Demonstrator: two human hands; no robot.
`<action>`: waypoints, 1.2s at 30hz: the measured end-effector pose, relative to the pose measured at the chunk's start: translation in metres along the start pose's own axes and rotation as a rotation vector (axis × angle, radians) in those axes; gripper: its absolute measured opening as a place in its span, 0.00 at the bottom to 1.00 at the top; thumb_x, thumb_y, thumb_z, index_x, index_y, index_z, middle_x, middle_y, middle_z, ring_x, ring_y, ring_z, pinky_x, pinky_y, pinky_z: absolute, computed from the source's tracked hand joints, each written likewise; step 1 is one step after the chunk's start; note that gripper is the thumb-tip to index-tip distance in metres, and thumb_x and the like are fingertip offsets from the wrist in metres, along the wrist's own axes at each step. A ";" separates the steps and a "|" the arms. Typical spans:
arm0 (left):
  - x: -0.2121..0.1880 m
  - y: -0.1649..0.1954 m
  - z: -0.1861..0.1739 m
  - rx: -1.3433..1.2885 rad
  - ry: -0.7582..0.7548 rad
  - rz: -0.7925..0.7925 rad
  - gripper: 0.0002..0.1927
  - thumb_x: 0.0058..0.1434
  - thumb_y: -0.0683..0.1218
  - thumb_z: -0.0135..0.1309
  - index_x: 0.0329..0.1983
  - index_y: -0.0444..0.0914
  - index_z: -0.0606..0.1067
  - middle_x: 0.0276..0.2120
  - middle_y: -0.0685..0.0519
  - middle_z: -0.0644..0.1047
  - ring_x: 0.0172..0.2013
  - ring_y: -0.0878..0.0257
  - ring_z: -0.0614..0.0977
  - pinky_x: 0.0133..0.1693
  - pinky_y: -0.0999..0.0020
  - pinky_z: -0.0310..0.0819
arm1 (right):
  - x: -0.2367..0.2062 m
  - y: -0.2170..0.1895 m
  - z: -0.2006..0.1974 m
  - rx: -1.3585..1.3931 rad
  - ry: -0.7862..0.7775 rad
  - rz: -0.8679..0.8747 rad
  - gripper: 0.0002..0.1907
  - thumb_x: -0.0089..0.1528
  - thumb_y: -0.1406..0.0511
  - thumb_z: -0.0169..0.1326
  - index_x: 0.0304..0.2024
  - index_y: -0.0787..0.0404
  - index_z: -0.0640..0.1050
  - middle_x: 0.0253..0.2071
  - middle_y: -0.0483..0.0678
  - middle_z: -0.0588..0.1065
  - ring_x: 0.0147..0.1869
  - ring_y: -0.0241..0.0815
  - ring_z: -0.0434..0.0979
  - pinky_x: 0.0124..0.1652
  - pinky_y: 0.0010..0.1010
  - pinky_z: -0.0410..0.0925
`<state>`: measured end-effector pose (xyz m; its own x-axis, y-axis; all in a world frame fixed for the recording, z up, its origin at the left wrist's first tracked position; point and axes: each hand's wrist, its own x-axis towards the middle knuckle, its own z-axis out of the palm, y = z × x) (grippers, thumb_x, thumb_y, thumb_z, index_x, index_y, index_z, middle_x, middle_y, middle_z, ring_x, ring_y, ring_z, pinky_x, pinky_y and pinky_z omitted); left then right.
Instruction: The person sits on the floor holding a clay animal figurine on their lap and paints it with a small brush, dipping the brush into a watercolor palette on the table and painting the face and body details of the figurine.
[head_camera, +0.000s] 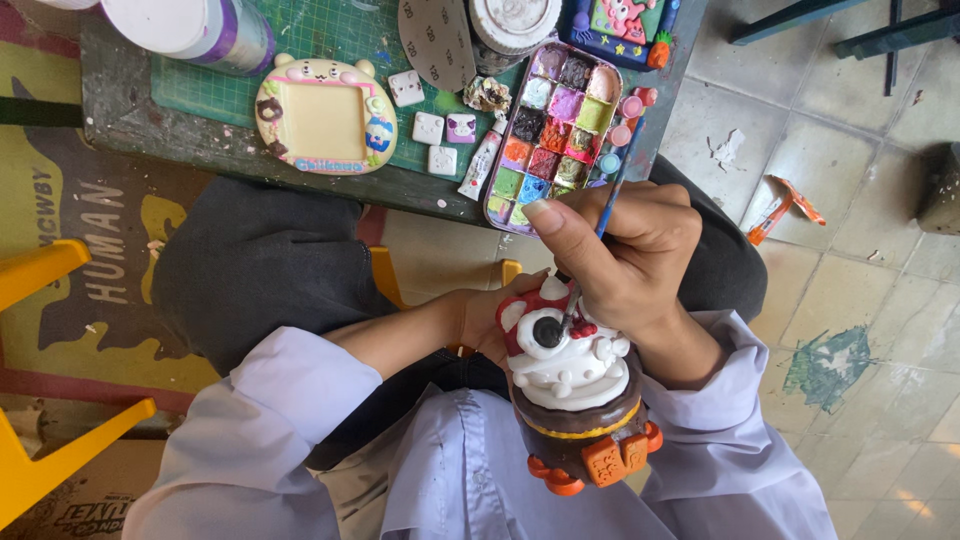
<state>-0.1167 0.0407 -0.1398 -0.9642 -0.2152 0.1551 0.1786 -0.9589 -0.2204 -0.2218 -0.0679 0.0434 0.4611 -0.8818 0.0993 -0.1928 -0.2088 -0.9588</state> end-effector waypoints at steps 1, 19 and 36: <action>0.000 0.000 0.000 -0.006 0.036 -0.010 0.52 0.63 0.81 0.35 0.79 0.43 0.57 0.70 0.44 0.67 0.66 0.47 0.73 0.60 0.43 0.75 | 0.000 0.000 0.000 -0.004 0.001 0.002 0.21 0.69 0.73 0.60 0.21 0.67 0.71 0.19 0.46 0.71 0.18 0.29 0.67 0.22 0.22 0.59; 0.000 0.002 0.006 0.128 0.090 0.051 0.53 0.62 0.80 0.41 0.78 0.40 0.59 0.68 0.42 0.69 0.64 0.46 0.74 0.57 0.41 0.75 | 0.001 -0.007 0.001 -0.006 0.044 0.054 0.24 0.70 0.71 0.60 0.20 0.64 0.70 0.18 0.42 0.69 0.18 0.26 0.63 0.21 0.21 0.55; 0.003 0.003 0.027 0.165 0.155 0.067 0.39 0.73 0.69 0.38 0.76 0.39 0.61 0.68 0.46 0.69 0.65 0.52 0.73 0.65 0.43 0.70 | 0.001 -0.009 0.003 -0.025 0.076 0.083 0.23 0.70 0.71 0.60 0.20 0.64 0.72 0.17 0.40 0.69 0.17 0.25 0.63 0.21 0.21 0.55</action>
<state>-0.1138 0.0321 -0.1138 -0.9654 -0.2605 -0.0068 0.2604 -0.9635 -0.0624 -0.2172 -0.0659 0.0514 0.3759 -0.9258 0.0409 -0.2494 -0.1435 -0.9577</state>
